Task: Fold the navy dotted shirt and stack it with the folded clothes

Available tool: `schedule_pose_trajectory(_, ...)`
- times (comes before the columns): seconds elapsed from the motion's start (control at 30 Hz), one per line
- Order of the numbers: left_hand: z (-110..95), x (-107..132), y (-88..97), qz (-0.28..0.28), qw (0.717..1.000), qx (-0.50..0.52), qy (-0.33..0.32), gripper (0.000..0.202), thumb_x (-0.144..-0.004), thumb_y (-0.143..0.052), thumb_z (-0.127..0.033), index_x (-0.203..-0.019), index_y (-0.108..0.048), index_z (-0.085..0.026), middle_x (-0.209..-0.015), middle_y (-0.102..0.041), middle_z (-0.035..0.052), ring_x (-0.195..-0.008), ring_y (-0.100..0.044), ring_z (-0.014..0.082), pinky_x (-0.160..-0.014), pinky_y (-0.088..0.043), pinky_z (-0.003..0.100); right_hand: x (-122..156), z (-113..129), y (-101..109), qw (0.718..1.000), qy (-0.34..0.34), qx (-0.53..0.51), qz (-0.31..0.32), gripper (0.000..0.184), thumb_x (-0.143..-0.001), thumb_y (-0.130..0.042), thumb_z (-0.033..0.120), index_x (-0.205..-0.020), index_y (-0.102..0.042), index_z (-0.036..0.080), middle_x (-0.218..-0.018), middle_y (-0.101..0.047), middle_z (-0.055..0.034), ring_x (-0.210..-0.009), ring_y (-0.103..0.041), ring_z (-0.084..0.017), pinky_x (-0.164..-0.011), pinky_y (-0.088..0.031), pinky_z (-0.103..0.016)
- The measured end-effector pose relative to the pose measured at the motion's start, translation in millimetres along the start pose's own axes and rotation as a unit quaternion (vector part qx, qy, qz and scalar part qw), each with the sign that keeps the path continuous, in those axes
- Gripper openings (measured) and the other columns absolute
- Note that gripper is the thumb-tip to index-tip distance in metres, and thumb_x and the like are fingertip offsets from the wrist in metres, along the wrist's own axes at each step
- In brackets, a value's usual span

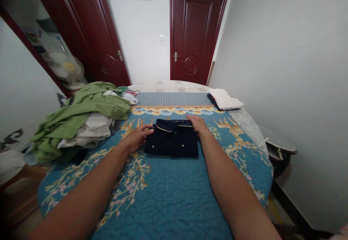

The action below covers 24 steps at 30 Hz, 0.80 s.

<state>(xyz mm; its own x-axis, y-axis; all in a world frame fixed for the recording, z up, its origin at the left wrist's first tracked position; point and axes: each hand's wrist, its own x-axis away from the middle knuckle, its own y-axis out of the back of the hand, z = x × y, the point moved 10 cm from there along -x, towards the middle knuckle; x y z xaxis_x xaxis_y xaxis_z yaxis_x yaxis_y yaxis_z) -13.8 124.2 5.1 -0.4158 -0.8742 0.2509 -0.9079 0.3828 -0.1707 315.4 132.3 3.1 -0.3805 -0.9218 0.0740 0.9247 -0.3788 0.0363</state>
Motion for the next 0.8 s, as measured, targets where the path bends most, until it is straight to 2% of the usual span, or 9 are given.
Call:
schedule_pose_trajectory(0.07,1.2,-6.1,5.0,-0.039,0.999,-0.006,-0.016,0.074,-0.071,-0.092,-0.036,-0.139,-0.063,-0.026,-0.106,-0.077,0.0087,-0.081,-0.073,0.0196,-0.062,-0.055,0.026,-0.7,2.4,-1.2,1.0,0.009,0.009,0.002,0.027,-0.083,-0.074,0.041,-0.099,-0.081,0.02,-0.093,-0.081,-0.0038,-0.083,-0.073,-0.02,-0.08,-0.057,-0.03)
schedule_pose_trajectory(0.13,3.1,-9.6,2.1,-0.021,1.0,-0.002,-0.015,0.077,-0.07,-0.092,-0.034,-0.14,-0.064,-0.025,-0.109,-0.078,0.0092,-0.081,-0.073,0.0191,-0.064,-0.055,0.027,-1.4,5.3,-2.3,0.999,0.022,0.027,0.001,0.029,-0.085,-0.072,0.042,-0.101,-0.081,0.02,-0.094,-0.081,-0.0042,-0.085,-0.074,-0.021,-0.081,-0.057,-0.03)
schedule_pose_trajectory(0.23,4.2,-11.0,2.2,0.012,1.0,-0.018,-0.004,0.053,-0.067,-0.09,-0.036,-0.115,-0.074,-0.019,-0.103,-0.078,0.009,-0.082,-0.072,0.019,-0.067,-0.055,0.027,-2.5,7.2,-3.7,0.997,0.031,0.07,-0.011,0.027,-0.088,-0.067,0.041,-0.098,-0.08,0.02,-0.092,-0.081,-0.0044,-0.087,-0.074,-0.021,-0.081,-0.057,-0.03)
schedule_pose_trajectory(0.3,-0.9,-10.9,14.3,-0.022,0.997,-0.077,-0.018,0.039,-0.066,-0.088,-0.037,-0.096,-0.073,-0.018,-0.086,-0.074,0.005,-0.074,-0.069,0.0172,-0.064,-0.053,0.026,-3.4,8.0,-4.3,0.996,0.033,0.081,-0.017,0.025,-0.09,-0.063,0.039,-0.095,-0.078,0.02,-0.094,-0.082,-0.0048,-0.089,-0.075,-0.02,-0.081,-0.057,-0.029)
schedule_pose_trajectory(0.37,-10.4,-9.1,27.1,-0.073,0.986,-0.143,-0.047,0.035,-0.067,-0.086,-0.039,-0.089,-0.068,-0.018,-0.074,-0.067,0.0006,-0.067,-0.064,0.0157,-0.059,-0.052,0.026,-4.5,9.9,-1.9,0.997,0.033,0.068,-0.025,0.023,-0.091,-0.06,0.036,-0.094,-0.076,0.021,-0.097,-0.082,-0.0054,-0.09,-0.075,-0.02,-0.079,-0.058,-0.027)
schedule_pose_trajectory(0.47,-21.7,-5.0,30.9,-0.102,0.971,-0.201,-0.082,0.039,-0.071,-0.081,-0.048,-0.093,-0.068,-0.019,-0.076,-0.065,0.0005,-0.07,-0.063,0.0172,-0.058,-0.053,0.027,-4.8,15.1,11.4,0.998,0.028,0.029,-0.05,0.02,-0.091,-0.058,0.032,-0.096,-0.074,0.02,-0.098,-0.08,-0.0066,-0.086,-0.074,-0.018,-0.071,-0.056,-0.025)
schedule_pose_trajectory(0.6,-26.8,-1.2,24.6,-0.09,0.956,-0.263,-0.092,0.054,-0.077,-0.073,-0.061,-0.107,-0.073,-0.017,-0.091,-0.071,0.007,-0.08,-0.066,0.0217,-0.056,-0.054,0.028,3.1,23.5,36.5,0.998,0.024,0.008,-0.063,0.019,-0.087,-0.06,0.025,-0.1,-0.073,0.018,-0.098,-0.078,-0.0078,-0.079,-0.071,-0.015,-0.067,-0.054,-0.022)
schedule_pose_trajectory(0.7,-26.6,-4.3,20.6,-0.063,0.949,-0.293,-0.099,0.07,-0.081,-0.071,-0.063,-0.133,-0.067,-0.017,-0.107,-0.075,0.0118,-0.085,-0.07,0.0248,-0.057,-0.054,0.031,18.1,20.6,47.4,0.996,0.008,0.075,-0.039,0.02,-0.085,-0.062,0.022,-0.101,-0.074,0.018,-0.097,-0.077,-0.0078,-0.076,-0.069,-0.015,-0.064,-0.053,-0.023)
schedule_pose_trajectory(0.8,-29.5,-11.9,10.0,-0.011,0.936,-0.316,-0.154,0.064,-0.083,-0.071,-0.056,-0.135,-0.067,-0.018,-0.121,-0.076,0.0126,-0.099,-0.073,0.0275,-0.076,-0.06,0.036,37.7,9.7,37.8,0.98,-0.001,0.196,0.035,0.02,-0.087,-0.064,0.024,-0.1,-0.077,0.02,-0.086,-0.075,-0.0067,-0.068,-0.066,-0.017,-0.058,-0.049,-0.025)
